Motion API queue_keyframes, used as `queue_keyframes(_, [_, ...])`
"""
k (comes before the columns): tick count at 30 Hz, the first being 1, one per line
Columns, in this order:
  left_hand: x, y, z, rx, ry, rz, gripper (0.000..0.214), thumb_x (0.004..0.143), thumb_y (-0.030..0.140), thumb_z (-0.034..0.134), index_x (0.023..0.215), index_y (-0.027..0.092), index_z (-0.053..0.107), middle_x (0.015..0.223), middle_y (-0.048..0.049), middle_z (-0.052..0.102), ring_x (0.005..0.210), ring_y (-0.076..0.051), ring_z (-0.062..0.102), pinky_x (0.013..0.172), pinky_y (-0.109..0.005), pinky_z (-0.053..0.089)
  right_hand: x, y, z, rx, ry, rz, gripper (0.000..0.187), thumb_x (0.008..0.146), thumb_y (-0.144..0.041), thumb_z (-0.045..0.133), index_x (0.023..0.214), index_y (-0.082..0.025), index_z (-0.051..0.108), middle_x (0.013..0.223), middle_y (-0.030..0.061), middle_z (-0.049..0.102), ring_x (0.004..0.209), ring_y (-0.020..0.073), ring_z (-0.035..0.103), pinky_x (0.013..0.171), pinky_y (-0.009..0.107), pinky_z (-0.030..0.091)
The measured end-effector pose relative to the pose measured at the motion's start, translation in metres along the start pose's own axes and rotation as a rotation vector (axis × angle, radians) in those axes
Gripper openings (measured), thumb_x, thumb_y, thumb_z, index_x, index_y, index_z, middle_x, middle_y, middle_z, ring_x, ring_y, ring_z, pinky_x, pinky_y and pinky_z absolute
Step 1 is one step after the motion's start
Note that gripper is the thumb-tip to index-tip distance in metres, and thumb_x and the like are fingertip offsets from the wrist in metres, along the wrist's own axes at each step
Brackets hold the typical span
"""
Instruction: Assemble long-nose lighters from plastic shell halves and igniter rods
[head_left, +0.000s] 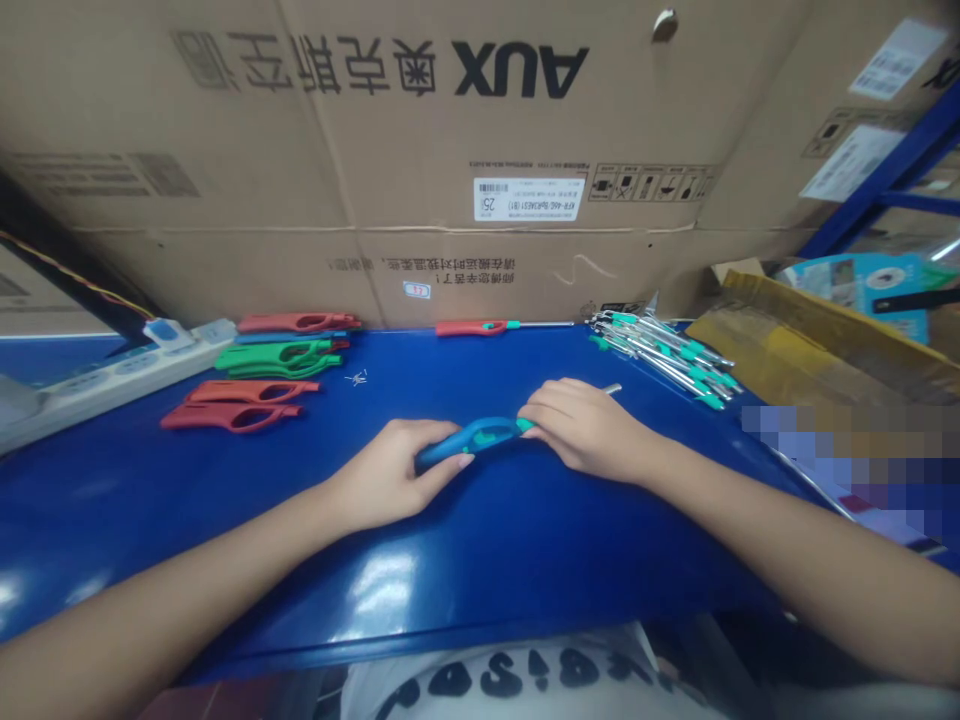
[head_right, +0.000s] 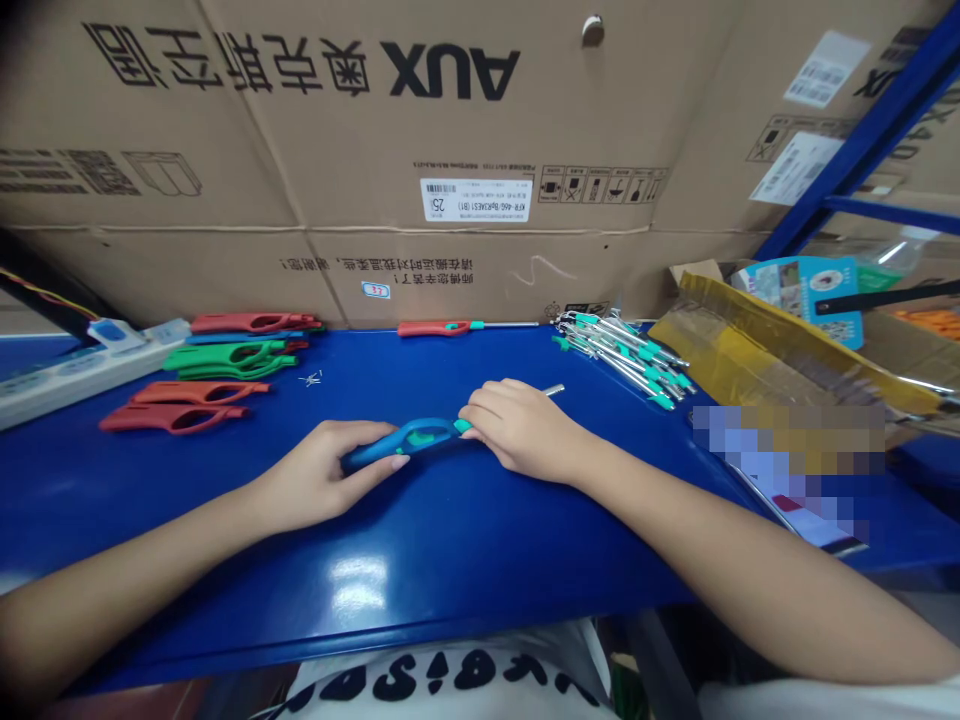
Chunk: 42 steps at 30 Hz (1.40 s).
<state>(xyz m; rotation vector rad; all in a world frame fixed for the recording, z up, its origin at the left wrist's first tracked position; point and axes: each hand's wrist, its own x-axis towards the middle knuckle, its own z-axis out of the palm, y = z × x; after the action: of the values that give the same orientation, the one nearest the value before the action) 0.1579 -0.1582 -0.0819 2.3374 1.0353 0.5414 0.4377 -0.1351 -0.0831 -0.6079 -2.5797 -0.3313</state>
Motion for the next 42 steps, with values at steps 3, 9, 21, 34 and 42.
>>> queue_keyframes(3, [0.001,0.003,-0.002,-0.158,-0.047,-0.097,0.034,0.098,0.045,0.056,0.082,0.016,0.065,0.068,0.0032,0.058,0.062,-0.011,0.052,0.059,-0.023,0.041,-0.001,-0.001,-0.002,0.014,0.008,-0.023,0.022,0.103,-0.02,0.047,0.103,-0.01,0.067,0.09,0.0117,0.071,0.082,0.0206,0.059,0.073,0.034,0.047])
queue_keyframes(9, [-0.003,0.011,-0.002,-0.014,-0.023,0.011,0.03,0.099,0.038,0.055,0.081,0.016,0.064,0.068,0.0025,0.059,0.06,-0.011,0.051,0.059,-0.023,0.04,-0.003,-0.006,0.0,0.088,-0.032,0.005,0.023,0.103,-0.02,0.047,0.101,-0.011,0.068,0.086,0.0103,0.07,0.078,0.0192,0.059,0.075,0.034,0.05])
queue_keyframes(21, [0.0,0.004,0.003,0.522,-0.027,0.114,0.043,0.104,0.042,0.046,0.14,0.022,0.053,0.119,-0.0097,0.065,0.099,-0.026,0.067,0.081,-0.037,0.056,0.001,0.005,-0.011,0.121,-0.286,0.199,0.017,0.097,-0.032,0.059,0.088,-0.019,0.063,0.082,0.0033,0.066,0.076,0.0188,0.058,0.072,0.032,0.041])
queue_keyframes(34, [0.002,-0.009,-0.01,0.446,0.041,0.035,0.039,0.099,0.04,0.053,0.13,0.019,0.064,0.12,-0.0112,0.064,0.107,-0.027,0.064,0.093,-0.042,0.056,-0.018,0.054,-0.022,0.309,-0.305,0.414,0.032,0.092,-0.05,0.065,0.103,-0.02,0.066,0.103,0.008,0.069,0.093,0.0211,0.062,0.082,0.033,0.048])
queue_keyframes(42, [0.003,-0.013,-0.011,0.378,0.058,0.038,0.035,0.098,0.037,0.055,0.127,0.021,0.066,0.121,-0.0104,0.065,0.107,-0.026,0.065,0.093,-0.04,0.056,-0.044,0.1,-0.039,-0.329,-0.388,0.956,0.037,0.092,-0.036,0.054,0.12,-0.015,0.065,0.123,0.0207,0.064,0.118,0.0386,0.058,0.095,0.05,0.047])
